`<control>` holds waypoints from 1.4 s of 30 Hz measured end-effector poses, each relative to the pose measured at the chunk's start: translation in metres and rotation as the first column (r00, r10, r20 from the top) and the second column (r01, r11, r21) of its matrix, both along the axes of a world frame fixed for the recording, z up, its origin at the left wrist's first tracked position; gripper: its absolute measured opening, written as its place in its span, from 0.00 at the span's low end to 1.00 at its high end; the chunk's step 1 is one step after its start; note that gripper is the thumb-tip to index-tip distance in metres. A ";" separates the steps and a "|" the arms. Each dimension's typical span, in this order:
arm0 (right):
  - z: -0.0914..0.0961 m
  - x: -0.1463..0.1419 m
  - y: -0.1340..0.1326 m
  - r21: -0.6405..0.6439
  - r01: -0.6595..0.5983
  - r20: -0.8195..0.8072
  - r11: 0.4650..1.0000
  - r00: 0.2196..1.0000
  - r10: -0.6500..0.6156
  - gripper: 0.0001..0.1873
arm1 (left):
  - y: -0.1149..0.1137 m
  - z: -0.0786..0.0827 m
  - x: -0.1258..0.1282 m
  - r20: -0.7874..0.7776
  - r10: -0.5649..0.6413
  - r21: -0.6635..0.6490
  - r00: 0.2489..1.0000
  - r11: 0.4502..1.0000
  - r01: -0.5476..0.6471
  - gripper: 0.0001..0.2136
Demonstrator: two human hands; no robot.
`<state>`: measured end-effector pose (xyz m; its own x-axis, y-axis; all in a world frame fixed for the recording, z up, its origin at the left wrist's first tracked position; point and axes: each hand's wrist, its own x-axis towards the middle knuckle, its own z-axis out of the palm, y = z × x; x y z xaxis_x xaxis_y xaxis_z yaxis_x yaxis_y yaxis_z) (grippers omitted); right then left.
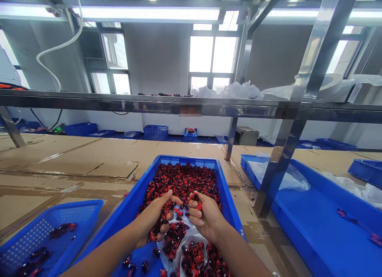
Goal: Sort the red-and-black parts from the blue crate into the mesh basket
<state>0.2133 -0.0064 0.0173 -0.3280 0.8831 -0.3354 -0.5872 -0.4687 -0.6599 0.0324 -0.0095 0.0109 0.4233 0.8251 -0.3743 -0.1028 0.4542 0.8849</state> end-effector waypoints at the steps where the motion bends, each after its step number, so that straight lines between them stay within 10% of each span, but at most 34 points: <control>1: 0.001 0.001 0.000 0.015 -0.010 0.021 1.000 1.000 0.010 0.14 | 0.000 0.000 0.000 0.011 0.005 -0.010 1.000 1.000 -0.005 0.31; 10: 0.001 -0.022 -0.023 0.427 -0.095 0.381 0.899 0.921 -0.084 0.13 | 0.005 -0.010 0.005 0.110 0.228 -0.175 0.967 0.962 -0.207 0.26; 15: 0.001 -0.045 -0.052 0.633 -0.567 0.772 0.527 0.411 -0.486 0.13 | 0.007 -0.014 0.008 0.033 0.303 -0.192 0.952 0.937 -0.292 0.27; 21: -0.006 -0.049 -0.051 0.533 -0.635 0.827 0.559 0.253 -0.502 0.09 | -0.002 -0.011 0.012 -0.068 0.324 -0.082 0.944 0.941 -0.329 0.26; 24: -0.004 -0.050 -0.048 0.565 -0.548 0.822 0.617 0.311 -0.476 0.04 | -0.005 -0.009 0.014 -0.125 0.302 0.004 0.945 0.953 -0.303 0.27; 29: -0.006 -0.048 -0.037 0.250 -0.267 0.624 0.931 0.779 0.056 0.11 | -0.006 -0.004 0.014 -0.108 0.252 0.021 0.962 0.968 -0.251 0.26; 35: -0.006 -0.035 -0.025 0.009 -0.143 0.225 0.990 0.965 0.137 0.12 | -0.007 -0.004 0.012 -0.017 0.193 -0.029 0.981 0.981 -0.194 0.26; 42: -0.009 -0.031 -0.021 0.003 -0.106 0.086 0.994 0.991 0.105 0.08 | -0.006 -0.005 0.011 -0.017 0.158 -0.046 0.987 0.986 -0.159 0.27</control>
